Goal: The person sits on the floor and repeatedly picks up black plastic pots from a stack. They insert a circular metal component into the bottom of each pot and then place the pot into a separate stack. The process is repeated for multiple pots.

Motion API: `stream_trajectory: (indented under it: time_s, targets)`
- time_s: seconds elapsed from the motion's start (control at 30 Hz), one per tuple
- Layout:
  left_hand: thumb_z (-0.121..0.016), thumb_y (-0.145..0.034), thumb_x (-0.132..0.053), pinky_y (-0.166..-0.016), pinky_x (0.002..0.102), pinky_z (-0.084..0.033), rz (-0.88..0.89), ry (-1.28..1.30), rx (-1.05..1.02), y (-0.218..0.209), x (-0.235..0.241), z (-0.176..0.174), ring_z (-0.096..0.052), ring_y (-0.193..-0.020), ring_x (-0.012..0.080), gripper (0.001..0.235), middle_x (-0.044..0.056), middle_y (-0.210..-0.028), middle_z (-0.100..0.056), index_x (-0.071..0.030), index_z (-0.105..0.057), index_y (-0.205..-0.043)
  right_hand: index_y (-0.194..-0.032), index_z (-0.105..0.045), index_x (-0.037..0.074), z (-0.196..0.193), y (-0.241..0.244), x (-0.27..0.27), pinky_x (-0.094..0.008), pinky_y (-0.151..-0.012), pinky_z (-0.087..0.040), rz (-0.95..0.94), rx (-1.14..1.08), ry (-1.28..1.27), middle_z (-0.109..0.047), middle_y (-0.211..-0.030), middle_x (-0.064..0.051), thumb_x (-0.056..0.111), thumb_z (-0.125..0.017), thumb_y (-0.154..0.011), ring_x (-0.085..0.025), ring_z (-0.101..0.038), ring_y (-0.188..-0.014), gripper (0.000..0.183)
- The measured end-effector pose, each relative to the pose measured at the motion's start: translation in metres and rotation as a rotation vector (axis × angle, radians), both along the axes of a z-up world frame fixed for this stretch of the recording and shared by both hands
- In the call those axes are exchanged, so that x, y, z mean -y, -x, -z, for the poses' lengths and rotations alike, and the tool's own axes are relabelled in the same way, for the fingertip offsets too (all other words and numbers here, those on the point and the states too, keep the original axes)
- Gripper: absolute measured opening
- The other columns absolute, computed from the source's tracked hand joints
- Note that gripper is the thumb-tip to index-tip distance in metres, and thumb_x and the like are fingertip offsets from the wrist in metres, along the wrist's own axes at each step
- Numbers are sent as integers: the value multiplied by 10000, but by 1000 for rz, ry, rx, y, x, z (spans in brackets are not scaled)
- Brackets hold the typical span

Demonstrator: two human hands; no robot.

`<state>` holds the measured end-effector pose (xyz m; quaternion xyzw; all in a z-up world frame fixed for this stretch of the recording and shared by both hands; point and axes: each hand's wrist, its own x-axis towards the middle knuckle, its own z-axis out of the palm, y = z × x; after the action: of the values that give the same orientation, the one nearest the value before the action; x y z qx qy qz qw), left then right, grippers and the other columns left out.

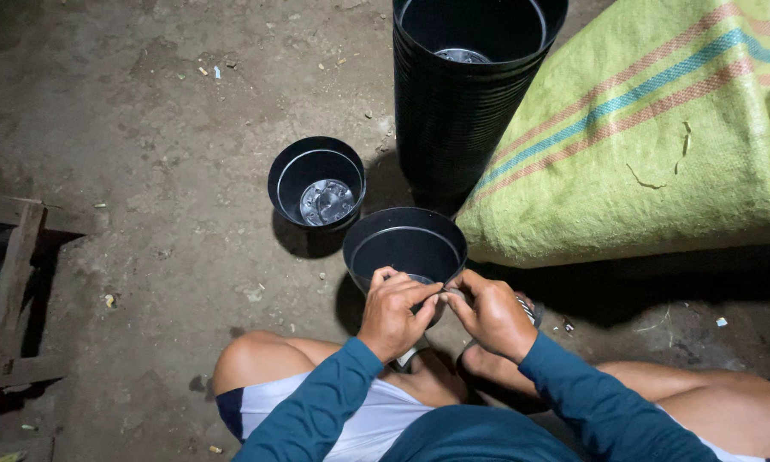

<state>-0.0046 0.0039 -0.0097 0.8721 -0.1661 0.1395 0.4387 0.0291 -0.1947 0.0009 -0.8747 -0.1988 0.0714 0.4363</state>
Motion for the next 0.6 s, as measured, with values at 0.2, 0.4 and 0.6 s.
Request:
stream_trajectory:
  time_s: [0.2,0.4,0.6]
  targets:
    - [-732,-883,-141,-928,429,-410,30,-70,90,-1,2,2,-683,-843,202,163,41,-889,-770,-88,-793,-1024,-955,-714,42,7,-8,16,-305,-528,-519,-65,-174,-54,-725,-700,-56,213,-709,-910,-104,-627,-567,177]
    - [-749,-883,-128,-907,419,-417,34,-46,98,2,13,2,-663,-810,198,164,33,-863,-754,-83,-787,-1036,-947,-680,17,22,-24,38,-296,-600,-490,-209,-398,-114,-628,-717,-17,190,-670,-954,-63,-528,-683,173]
    - [-748,-884,-118,-889,404,-435,-2,-51,104,10,29,0,-659,-798,205,169,40,-867,-749,-74,-781,-1044,-948,-665,9,28,-34,59,-273,-680,-526,-348,-500,-69,-667,-793,-37,172,-655,-961,-71,-577,-748,163]
